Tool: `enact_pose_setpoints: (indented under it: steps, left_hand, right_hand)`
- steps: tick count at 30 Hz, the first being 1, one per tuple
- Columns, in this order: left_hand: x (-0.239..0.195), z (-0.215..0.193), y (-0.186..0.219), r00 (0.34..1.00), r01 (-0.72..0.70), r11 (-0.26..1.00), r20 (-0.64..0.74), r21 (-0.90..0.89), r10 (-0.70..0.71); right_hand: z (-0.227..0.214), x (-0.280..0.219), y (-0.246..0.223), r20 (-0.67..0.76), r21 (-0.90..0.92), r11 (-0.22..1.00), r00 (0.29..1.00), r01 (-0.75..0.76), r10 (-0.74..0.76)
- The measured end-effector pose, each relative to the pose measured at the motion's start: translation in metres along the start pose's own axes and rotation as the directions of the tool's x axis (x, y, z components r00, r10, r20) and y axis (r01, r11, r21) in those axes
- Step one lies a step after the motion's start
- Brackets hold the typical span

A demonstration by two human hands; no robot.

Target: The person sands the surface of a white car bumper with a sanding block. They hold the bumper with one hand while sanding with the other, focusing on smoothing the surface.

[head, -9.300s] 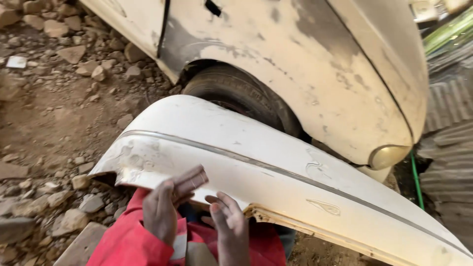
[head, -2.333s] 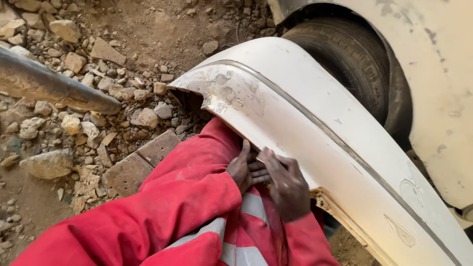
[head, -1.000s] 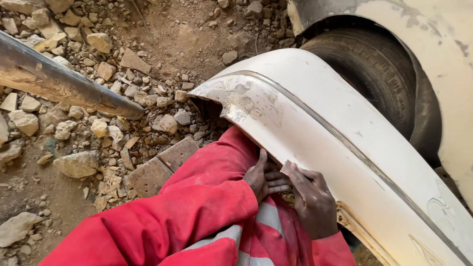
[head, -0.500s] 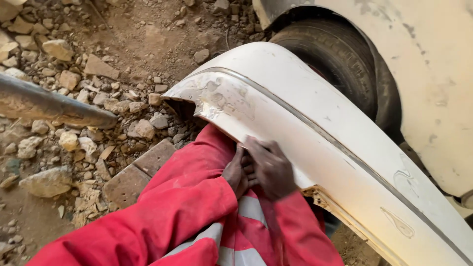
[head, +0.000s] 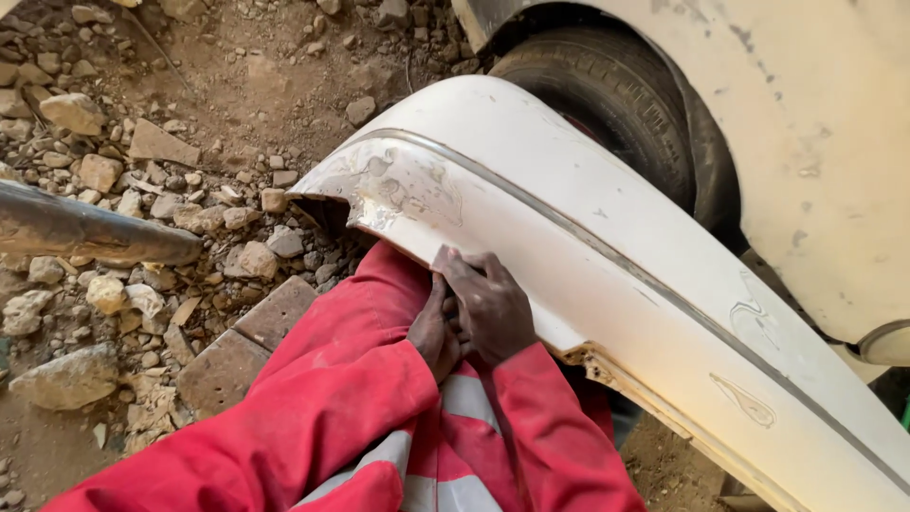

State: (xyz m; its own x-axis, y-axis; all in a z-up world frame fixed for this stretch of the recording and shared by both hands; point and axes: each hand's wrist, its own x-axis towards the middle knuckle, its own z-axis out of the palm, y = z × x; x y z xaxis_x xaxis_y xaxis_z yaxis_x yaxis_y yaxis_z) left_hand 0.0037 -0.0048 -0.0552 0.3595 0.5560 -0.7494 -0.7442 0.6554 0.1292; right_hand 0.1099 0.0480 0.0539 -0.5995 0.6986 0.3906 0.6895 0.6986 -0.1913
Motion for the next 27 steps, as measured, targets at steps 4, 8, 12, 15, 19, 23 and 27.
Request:
enact_pose_setpoints:
  steps: [4,8,12,15,19,23,27]
  left_hand:
    - [-0.037,0.035,0.015,1.0,0.014,0.999,-0.006,0.042,-0.014]
    - [-0.056,0.048,0.021,0.996,0.037,0.996,-0.081,-0.079,-0.044]
    - [-0.046,0.041,0.014,0.999,0.027,0.997,-0.024,-0.067,-0.029]
    - [-0.036,0.036,0.009,0.998,0.02,1.0,-0.056,-0.013,-0.02]
    - [-0.052,0.051,0.015,0.987,-0.102,0.976,-0.139,-0.195,0.075]
    - [-0.044,0.039,0.014,0.999,-0.008,0.999,-0.05,-0.037,0.006]
    - [-0.044,0.034,0.011,0.999,0.019,1.0,0.043,-0.013,-0.019]
  right_hand:
    - [-0.079,-0.019,-0.013,0.042,-0.011,0.997,0.997,0.071,-0.07]
    - [-0.113,-0.05,-0.019,0.117,0.041,0.995,0.99,-0.087,0.081]
    - [-0.096,-0.029,-0.024,0.081,-0.049,0.986,0.983,-0.158,0.162]
    - [-0.051,0.002,-0.02,0.124,-0.072,0.997,0.992,-0.005,0.014]
    - [-0.025,0.032,-0.031,0.036,0.024,0.998,0.998,-0.053,0.052]
    - [-0.061,0.008,-0.027,0.132,0.03,0.999,0.991,-0.01,0.006]
    - [-0.124,-0.028,-0.039,0.097,-0.079,0.985,0.982,-0.152,0.159]
